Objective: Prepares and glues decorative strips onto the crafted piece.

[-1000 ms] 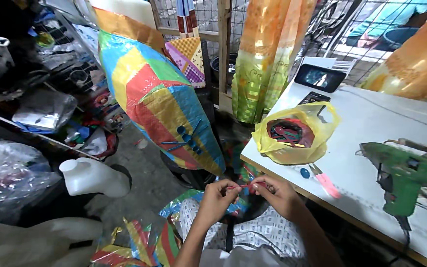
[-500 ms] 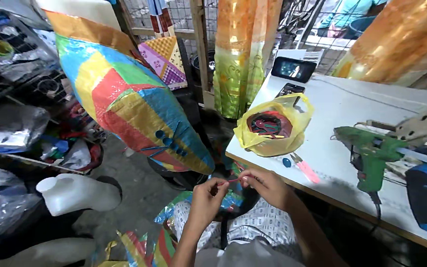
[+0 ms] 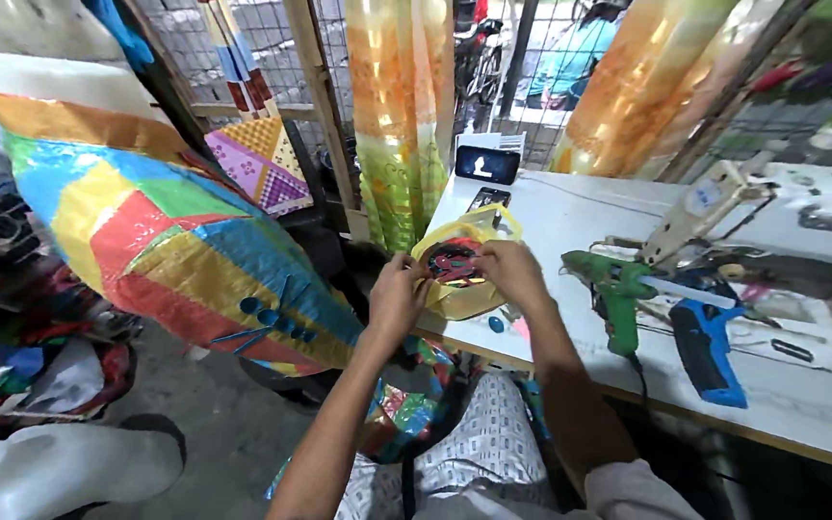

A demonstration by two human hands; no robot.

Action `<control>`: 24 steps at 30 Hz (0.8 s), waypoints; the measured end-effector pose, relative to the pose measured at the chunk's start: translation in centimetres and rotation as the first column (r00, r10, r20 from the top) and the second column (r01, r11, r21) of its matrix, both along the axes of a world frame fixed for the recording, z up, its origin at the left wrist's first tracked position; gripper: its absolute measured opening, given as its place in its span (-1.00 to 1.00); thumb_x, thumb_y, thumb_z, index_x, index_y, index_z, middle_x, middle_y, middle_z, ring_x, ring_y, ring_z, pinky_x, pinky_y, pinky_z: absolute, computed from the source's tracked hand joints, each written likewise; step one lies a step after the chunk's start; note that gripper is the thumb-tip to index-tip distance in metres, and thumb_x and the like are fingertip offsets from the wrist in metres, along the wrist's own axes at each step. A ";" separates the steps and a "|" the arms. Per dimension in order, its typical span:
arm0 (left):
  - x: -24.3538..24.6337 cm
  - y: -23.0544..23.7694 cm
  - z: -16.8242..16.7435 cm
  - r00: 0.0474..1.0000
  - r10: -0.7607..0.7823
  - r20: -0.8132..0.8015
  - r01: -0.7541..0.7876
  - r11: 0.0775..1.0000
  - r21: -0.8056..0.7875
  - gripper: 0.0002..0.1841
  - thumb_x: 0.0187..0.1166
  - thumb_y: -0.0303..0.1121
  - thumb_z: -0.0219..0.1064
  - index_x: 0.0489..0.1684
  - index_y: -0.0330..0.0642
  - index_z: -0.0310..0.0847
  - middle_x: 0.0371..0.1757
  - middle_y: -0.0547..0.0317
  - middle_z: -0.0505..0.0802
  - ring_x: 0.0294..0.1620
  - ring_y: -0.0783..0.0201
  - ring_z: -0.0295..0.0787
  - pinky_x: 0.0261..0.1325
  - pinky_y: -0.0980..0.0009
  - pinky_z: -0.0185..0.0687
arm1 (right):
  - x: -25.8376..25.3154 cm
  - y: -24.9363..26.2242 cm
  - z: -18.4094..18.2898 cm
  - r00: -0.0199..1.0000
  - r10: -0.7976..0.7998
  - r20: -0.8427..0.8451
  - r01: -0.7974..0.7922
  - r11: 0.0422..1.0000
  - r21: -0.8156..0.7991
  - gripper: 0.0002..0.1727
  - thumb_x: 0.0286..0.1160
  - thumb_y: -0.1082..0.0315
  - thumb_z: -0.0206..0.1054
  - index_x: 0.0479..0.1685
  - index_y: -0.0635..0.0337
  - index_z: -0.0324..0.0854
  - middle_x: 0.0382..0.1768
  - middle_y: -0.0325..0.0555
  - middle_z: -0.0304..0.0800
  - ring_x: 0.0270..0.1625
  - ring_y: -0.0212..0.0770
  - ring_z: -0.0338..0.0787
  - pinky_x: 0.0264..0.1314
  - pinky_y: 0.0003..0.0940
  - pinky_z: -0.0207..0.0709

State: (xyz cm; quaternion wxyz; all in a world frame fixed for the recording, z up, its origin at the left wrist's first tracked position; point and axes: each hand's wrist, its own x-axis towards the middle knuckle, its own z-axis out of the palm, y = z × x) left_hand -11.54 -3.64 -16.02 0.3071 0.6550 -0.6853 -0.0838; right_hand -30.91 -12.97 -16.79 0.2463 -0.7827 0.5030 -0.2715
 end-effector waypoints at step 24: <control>-1.3 -3.6 -6.0 0.996 0.078 0.049 -0.081 0.995 0.062 -0.63 0.76 -0.10 0.19 0.14 -0.08 0.88 0.58 -0.20 0.60 0.65 -0.23 0.40 0.64 -0.24 0.18 | 4.5 -3.2 -2.0 0.905 0.108 -0.411 -0.094 0.994 0.053 -0.76 0.60 0.35 0.36 0.02 0.36 0.77 0.18 0.26 0.78 0.37 0.32 0.65 0.35 0.34 0.42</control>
